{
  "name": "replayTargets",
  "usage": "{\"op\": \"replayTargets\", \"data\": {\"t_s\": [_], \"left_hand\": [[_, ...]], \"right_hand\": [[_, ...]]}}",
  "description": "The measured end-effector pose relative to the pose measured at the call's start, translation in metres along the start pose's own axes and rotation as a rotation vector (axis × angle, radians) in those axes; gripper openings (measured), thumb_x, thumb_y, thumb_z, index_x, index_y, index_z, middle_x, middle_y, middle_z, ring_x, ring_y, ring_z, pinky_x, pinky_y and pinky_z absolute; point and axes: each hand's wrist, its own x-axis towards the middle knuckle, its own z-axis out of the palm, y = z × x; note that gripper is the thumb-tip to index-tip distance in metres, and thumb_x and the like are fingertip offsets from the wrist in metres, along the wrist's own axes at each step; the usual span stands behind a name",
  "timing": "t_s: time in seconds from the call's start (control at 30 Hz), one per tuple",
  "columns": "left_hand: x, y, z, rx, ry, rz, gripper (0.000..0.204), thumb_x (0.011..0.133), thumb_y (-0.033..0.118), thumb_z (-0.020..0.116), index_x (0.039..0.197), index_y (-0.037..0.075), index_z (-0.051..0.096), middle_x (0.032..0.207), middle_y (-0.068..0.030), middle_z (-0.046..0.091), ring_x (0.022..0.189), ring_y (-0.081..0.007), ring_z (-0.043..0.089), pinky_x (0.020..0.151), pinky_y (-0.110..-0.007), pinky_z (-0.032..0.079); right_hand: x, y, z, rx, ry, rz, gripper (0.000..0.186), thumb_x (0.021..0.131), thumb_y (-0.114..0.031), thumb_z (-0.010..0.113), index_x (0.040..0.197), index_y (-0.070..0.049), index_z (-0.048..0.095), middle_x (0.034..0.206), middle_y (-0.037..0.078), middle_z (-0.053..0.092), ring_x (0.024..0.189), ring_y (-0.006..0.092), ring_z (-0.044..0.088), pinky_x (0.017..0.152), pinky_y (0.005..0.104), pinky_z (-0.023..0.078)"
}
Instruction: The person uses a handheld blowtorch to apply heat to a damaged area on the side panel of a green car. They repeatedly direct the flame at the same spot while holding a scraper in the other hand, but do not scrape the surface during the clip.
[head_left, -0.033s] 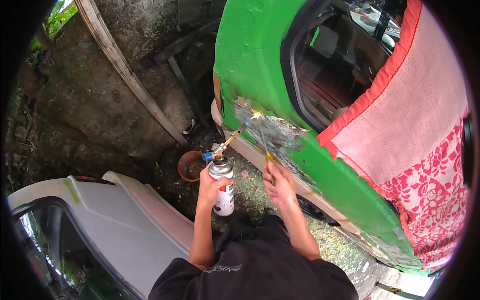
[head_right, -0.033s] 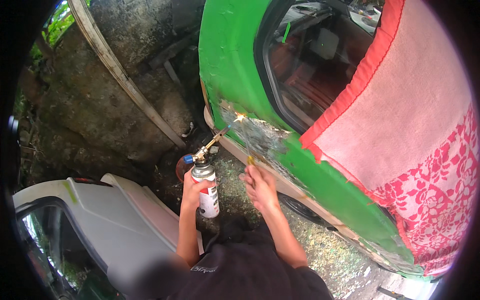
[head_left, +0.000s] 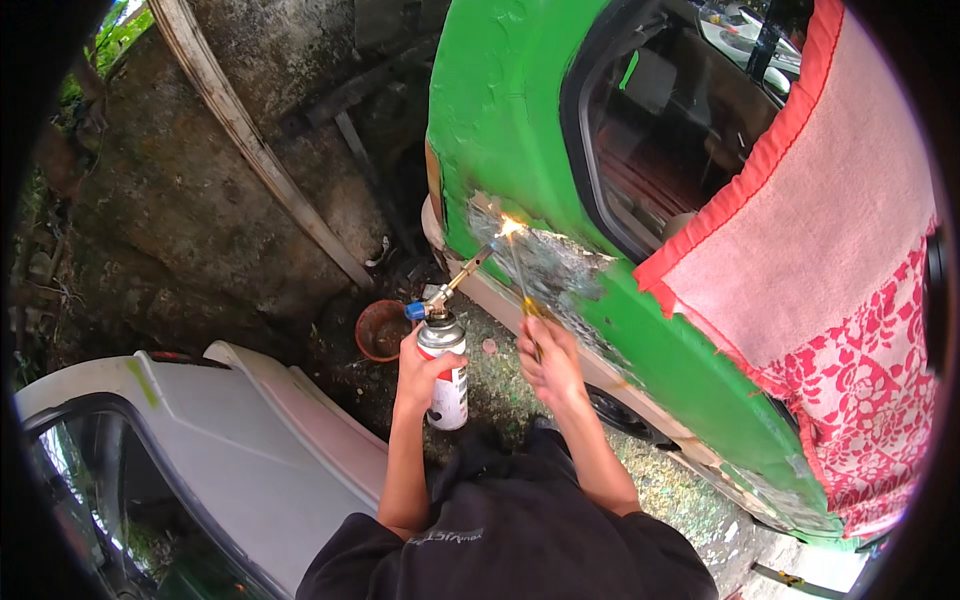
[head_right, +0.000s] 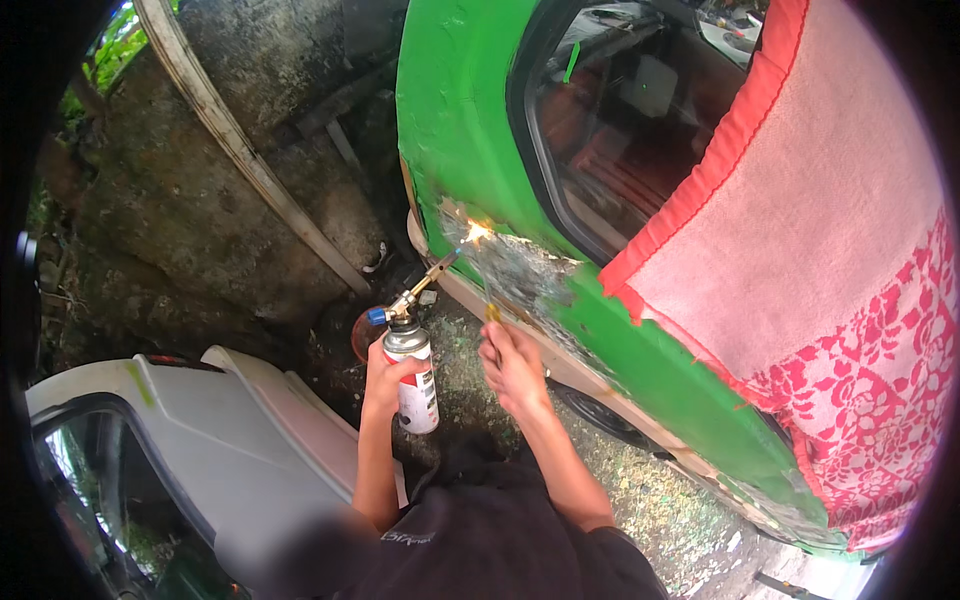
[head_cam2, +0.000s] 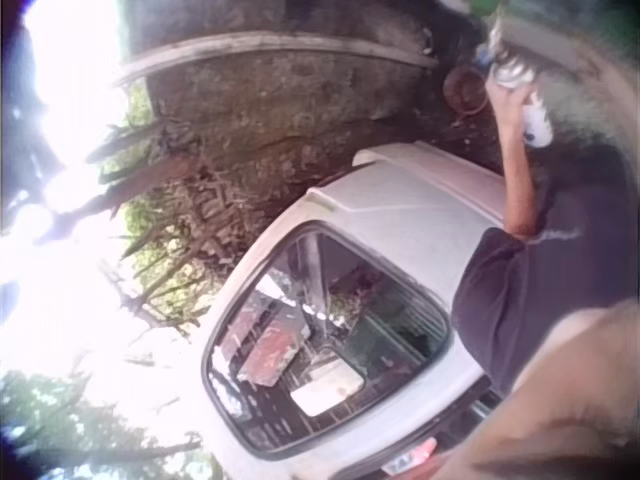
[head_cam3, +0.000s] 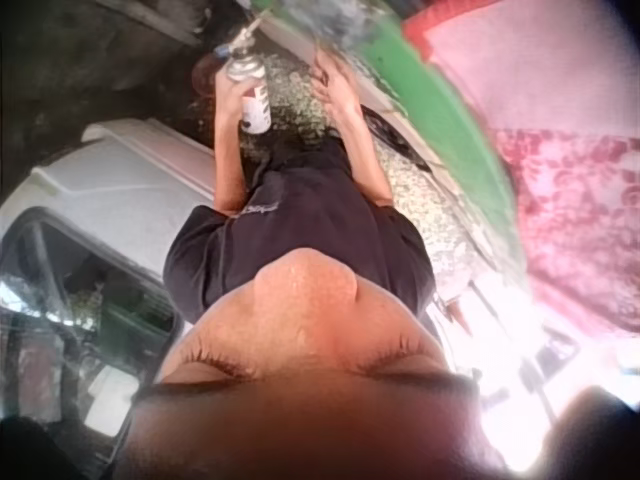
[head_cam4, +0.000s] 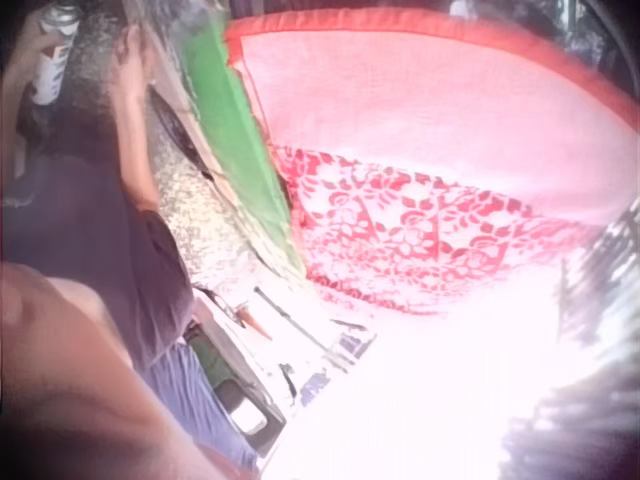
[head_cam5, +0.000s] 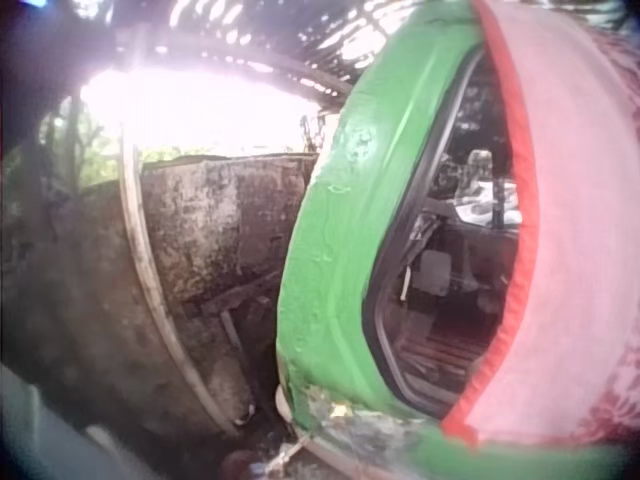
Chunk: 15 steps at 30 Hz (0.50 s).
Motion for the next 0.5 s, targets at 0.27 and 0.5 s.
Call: {"op": "replayTargets", "data": {"t_s": [0.27, 0.5], "left_hand": [[0.003, 0.0, 0.003, -0.015, 0.043, 0.011, 0.039, 0.065, 0.003, 0.075, 0.102, 0.002, 0.063, 0.088, -0.0047, 0.069, 0.077, -0.0142, 0.066, 0.075, -0.03, 0.052], [0.004, 0.0, 0.012, -0.025, 0.086, 0.044, 0.037, 0.065, 0.003, 0.075, 0.1, 0.002, 0.064, 0.087, -0.0043, 0.069, 0.076, -0.0135, 0.064, 0.074, -0.03, 0.051]], "right_hand": [[-0.005, -0.002, -0.015, -0.067, 0.01, -0.048, 0.023, 0.108, -0.026, 0.052, 0.101, -0.005, 0.055, 0.072, -0.001, 0.048, 0.041, 0.0021, 0.031, 0.036, 0.0202, 0.021], [-0.013, -0.005, -0.02, -0.096, 0.036, -0.062, 0.021, 0.108, -0.026, 0.053, 0.101, -0.006, 0.057, 0.071, -0.003, 0.049, 0.041, 0.0014, 0.032, 0.036, 0.0216, 0.021]]}}
